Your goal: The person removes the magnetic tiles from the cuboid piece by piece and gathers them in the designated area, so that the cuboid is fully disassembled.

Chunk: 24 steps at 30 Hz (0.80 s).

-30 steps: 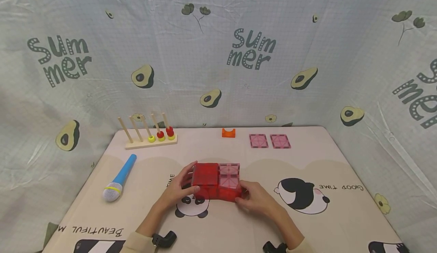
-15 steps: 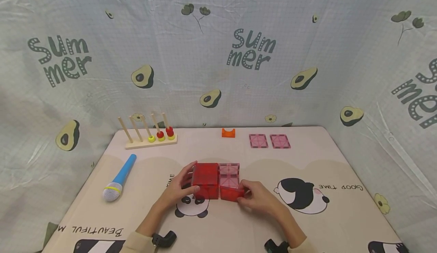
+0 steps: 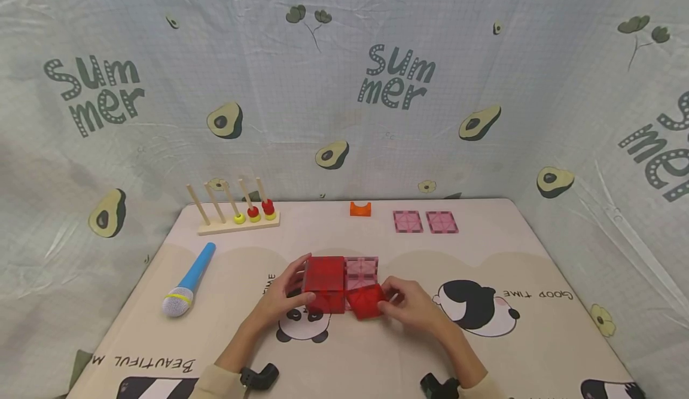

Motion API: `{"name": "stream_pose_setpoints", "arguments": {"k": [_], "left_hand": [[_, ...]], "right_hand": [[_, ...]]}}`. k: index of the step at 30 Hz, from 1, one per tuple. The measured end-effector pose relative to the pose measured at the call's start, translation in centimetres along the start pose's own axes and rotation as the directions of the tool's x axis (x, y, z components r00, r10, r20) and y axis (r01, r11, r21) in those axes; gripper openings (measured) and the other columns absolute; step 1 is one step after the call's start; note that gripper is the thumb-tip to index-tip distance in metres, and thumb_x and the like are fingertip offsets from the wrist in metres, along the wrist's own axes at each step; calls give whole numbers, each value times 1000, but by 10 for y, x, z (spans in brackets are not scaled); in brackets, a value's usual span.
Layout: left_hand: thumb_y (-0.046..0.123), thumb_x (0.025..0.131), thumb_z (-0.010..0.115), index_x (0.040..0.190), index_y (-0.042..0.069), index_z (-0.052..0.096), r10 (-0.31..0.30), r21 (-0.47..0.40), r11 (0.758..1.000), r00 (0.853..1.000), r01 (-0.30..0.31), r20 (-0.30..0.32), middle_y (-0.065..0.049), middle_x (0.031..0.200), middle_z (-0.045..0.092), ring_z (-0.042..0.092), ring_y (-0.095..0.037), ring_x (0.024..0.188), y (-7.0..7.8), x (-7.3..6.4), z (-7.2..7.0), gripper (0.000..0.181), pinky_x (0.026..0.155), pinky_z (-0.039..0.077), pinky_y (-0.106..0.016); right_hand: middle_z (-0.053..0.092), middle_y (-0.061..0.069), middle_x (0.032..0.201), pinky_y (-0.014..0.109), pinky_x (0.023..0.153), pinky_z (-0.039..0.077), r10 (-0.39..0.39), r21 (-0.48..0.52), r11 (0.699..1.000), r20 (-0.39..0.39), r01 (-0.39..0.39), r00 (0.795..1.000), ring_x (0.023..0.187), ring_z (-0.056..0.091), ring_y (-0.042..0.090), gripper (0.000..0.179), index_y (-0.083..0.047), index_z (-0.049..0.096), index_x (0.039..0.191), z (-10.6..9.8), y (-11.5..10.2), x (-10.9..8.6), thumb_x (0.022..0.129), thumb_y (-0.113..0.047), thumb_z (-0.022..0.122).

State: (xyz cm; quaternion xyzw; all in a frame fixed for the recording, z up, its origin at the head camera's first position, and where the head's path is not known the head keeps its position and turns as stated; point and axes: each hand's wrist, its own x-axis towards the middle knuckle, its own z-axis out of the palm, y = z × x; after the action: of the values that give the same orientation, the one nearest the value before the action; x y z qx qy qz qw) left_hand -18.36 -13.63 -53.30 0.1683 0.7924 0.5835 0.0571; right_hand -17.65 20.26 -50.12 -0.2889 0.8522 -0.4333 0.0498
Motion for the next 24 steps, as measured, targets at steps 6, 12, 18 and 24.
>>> {"name": "stream_pose_setpoints", "arguments": {"k": [6, 12, 18, 24], "left_hand": [[40, 84, 73, 156, 30, 32, 6, 4, 1000, 1000, -6, -4, -5, 154, 47, 53, -29, 137, 0, 0, 0, 84, 109, 49, -44], [39, 85, 73, 157, 26, 31, 11, 4, 1000, 1000, -11, 3, -5, 154, 47, 53, -29, 137, -1, 1, 0, 85, 110, 49, -44], [39, 84, 73, 157, 28, 32, 0, 0, 1000, 1000, 0, 2, -5, 154, 48, 53, -30, 137, 0, 1, 0, 85, 110, 49, -45], [39, 84, 74, 158, 25, 31, -8, -4, 1000, 1000, 8, 0, -5, 154, 48, 53, -30, 137, 0, 1, 0, 86, 110, 49, -44]], "right_hand": [[68, -2, 90, 20, 67, 55, -9, -3, 1000, -67, 9, 998, 78, 60, 1, 12, -13, 65, 100, -6, 4, -2, 91, -13, 72], [67, -4, 85, 20, 62, 52, -32, -14, 999, -138, 30, 990, 74, 57, 2, 11, -12, 66, 100, -16, 2, -5, 90, -10, 72], [63, -5, 82, 20, 58, 50, -3, -16, 1000, -185, 0, 983, 70, 55, 4, 12, -13, 65, 101, -26, 2, -8, 91, -11, 71], [66, 4, 76, 23, 52, 50, 69, 60, 997, -209, -58, 975, 59, 60, 16, 15, -9, 60, 107, -39, 3, -13, 95, -13, 67]]}}
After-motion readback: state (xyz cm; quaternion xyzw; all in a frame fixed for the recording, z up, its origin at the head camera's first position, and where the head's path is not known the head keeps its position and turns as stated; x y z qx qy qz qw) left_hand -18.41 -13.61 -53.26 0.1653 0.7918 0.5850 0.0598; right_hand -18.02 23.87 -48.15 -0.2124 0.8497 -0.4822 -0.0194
